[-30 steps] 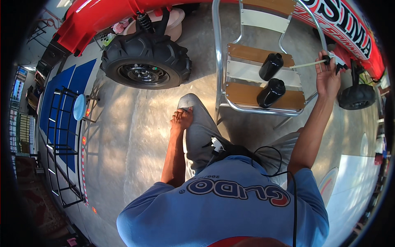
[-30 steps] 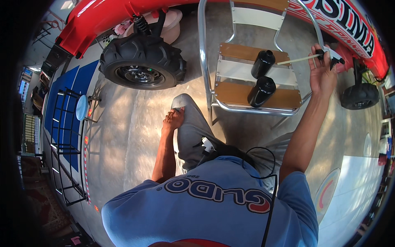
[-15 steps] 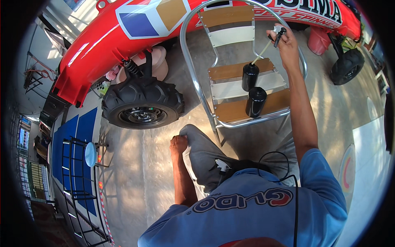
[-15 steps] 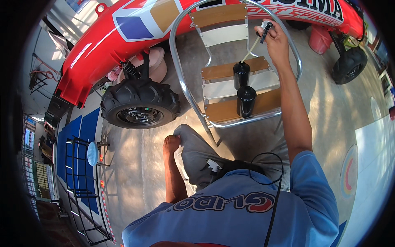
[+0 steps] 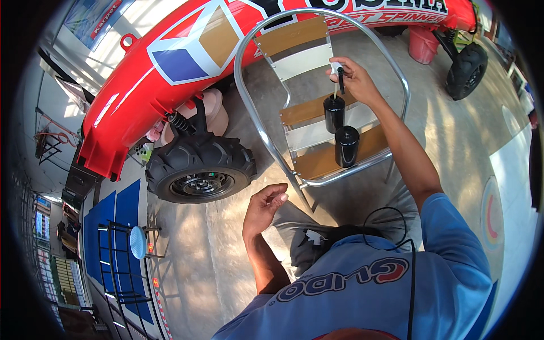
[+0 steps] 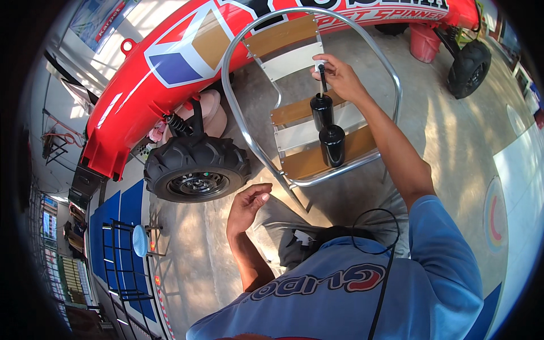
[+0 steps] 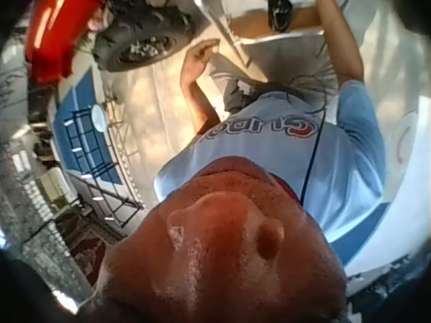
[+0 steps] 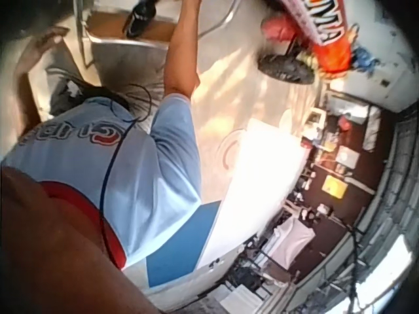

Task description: Assembling a spray bottle with cleaning solution and checking laundry equipment in a commercial laundry facility.

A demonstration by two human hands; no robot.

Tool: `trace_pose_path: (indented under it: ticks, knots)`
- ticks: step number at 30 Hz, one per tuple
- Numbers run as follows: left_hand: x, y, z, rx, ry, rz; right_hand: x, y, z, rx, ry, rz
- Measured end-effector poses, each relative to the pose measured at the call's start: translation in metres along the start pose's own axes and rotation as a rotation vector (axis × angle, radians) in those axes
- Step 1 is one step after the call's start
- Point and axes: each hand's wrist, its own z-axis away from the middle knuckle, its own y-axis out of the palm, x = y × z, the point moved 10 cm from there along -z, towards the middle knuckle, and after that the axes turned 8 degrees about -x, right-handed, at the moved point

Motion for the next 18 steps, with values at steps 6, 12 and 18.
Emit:
trace_pose_path:
  ticks: [6, 12, 18]
  knots:
    - [-0.072, 0.062, -0.065, -0.005, 0.335, 0.178, -0.036, 0.010, 0.021, 0.144, 0.078, -0.043]
    - [-0.055, 0.101, -0.169, -0.164, 0.296, 0.122, -0.052, 0.011, 0.029, 0.159, 0.119, -0.055]
    - [-0.047, 0.154, -0.247, -0.050, 0.331, 0.048, -0.050, 0.016, 0.032, 0.225, 0.093, 0.030]
